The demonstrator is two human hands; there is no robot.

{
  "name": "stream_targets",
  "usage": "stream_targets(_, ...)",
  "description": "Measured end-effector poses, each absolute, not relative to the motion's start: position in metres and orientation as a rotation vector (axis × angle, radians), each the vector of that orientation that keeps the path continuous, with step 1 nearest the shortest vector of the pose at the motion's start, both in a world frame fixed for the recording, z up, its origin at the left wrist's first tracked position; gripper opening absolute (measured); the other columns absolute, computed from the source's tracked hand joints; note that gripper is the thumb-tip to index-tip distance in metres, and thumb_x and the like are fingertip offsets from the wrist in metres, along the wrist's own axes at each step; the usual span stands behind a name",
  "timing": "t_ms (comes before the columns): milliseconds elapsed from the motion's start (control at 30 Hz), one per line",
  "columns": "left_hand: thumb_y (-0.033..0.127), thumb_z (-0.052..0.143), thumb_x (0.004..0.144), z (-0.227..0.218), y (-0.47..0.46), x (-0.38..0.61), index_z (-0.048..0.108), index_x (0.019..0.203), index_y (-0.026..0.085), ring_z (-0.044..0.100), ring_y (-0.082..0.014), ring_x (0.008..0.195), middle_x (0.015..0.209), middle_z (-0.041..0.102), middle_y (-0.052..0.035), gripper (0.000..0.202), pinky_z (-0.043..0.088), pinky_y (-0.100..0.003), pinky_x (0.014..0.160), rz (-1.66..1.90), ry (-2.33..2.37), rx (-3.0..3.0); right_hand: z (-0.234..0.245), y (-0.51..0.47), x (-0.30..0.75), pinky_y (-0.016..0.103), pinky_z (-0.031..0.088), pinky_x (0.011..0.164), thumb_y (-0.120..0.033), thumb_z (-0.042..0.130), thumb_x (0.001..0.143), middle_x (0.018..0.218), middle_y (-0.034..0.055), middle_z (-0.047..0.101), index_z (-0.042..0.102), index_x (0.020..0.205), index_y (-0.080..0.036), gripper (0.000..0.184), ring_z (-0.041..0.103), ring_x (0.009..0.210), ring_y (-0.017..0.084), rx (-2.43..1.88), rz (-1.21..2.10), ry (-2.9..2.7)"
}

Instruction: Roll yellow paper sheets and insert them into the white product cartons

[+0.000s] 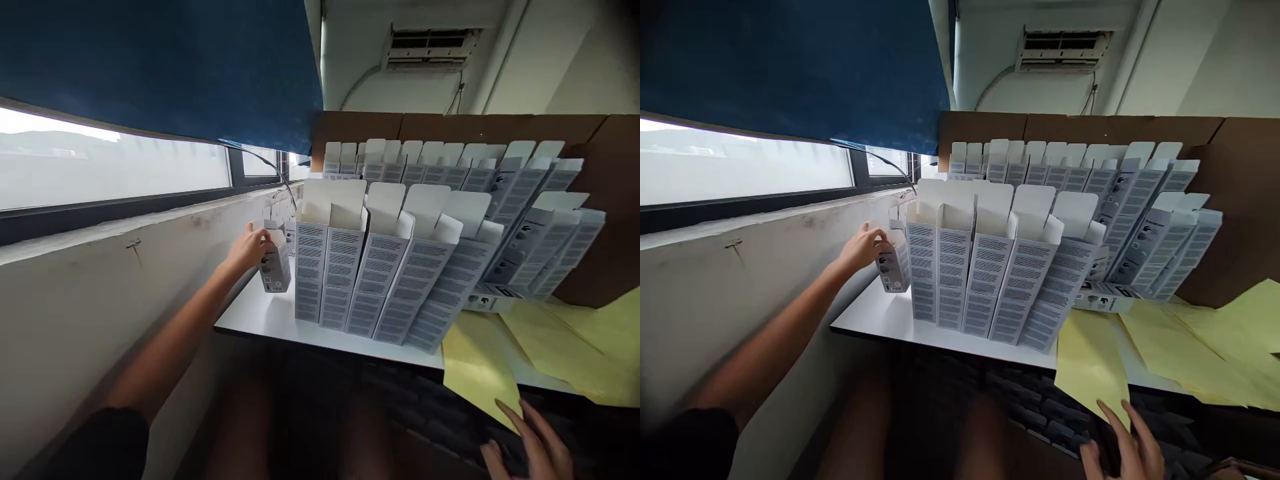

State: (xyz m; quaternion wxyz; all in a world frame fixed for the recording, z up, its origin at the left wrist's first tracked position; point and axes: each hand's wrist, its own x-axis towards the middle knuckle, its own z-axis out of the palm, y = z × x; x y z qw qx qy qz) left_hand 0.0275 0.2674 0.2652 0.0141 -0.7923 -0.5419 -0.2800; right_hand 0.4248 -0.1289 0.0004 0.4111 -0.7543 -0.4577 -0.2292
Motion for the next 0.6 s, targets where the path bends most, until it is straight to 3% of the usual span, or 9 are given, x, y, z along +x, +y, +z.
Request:
stream_targets(100, 0.033, 0.057, 0.093, 0.251, 0.234, 0.010, 0.067, 0.105, 0.024, 0.070, -0.0291, 0.092, 0.141, 0.048, -0.0134, 0.019, 0.053, -0.042, 0.077, -0.892, -1.679, -2.460, 0.004, -0.110, 0.454, 0.065, 0.046, 0.102, -0.037, 0.047, 0.089, 0.157, 0.0217, 0.038, 0.051, 0.142, -0.018, 0.057, 0.042, 0.140, 0.049, -2.065, -0.704, -1.381)
stream_targets(267, 0.035, 0.056, 0.092, 0.231, 0.213, 0.000, 0.065, 0.108, 0.027, 0.071, -0.0279, 0.088, 0.129, 0.053, -0.0109, 0.020, 0.056, -0.041, 0.075, -0.935, -1.650, -2.517, -0.011, -0.088, 0.481, 0.061, 0.051, 0.089, -0.034, 0.033, 0.094, 0.139, 0.0171, 0.062, 0.061, 0.135, -0.021, 0.051, 0.056, 0.129, 0.042, -2.271, -0.782, -1.449)
stream_targets(333, 0.034, 0.059, 0.091, 0.225, 0.214, -0.001, 0.064, 0.110, 0.027, 0.068, -0.0315, 0.105, 0.141, 0.047, -0.0118, 0.021, 0.057, -0.043, 0.082, -0.975, -1.625, -2.522, -0.007, -0.088, 0.479, 0.055, 0.053, 0.083, -0.028, 0.032, 0.095, 0.132, 0.0148, 0.067, 0.068, 0.126, -0.021, 0.048, 0.063, 0.120, 0.038, -2.248, -0.849, -1.433)
stream_targets(433, 0.031, 0.065, 0.087, 0.215, 0.219, -0.001, 0.064, 0.111, 0.026, 0.048, -0.0384, 0.138, 0.160, 0.027, -0.0113, 0.024, 0.053, -0.049, 0.099, -1.092, -1.503, -2.568, 0.007, -0.096, 0.471, 0.049, 0.052, 0.075, -0.020, 0.036, 0.093, 0.118, 0.0126, 0.074, 0.074, 0.111, -0.020, 0.042, 0.070, 0.106, 0.035, -2.148, -0.997, -1.376)
stream_targets(600, 0.024, 0.071, 0.083, 0.192, 0.223, -0.001, 0.060, 0.120, 0.024, 0.027, -0.0400, 0.152, 0.165, 0.018, -0.0154, 0.038, 0.040, -0.058, 0.114, -1.391, -1.124, -2.544, 0.020, -0.127, 0.457, 0.046, 0.055, 0.082, -0.017, 0.046, 0.093, 0.108, 0.0165, 0.076, 0.073, 0.105, -0.011, 0.031, 0.073, 0.098, 0.035, -1.873, -1.070, -1.333)
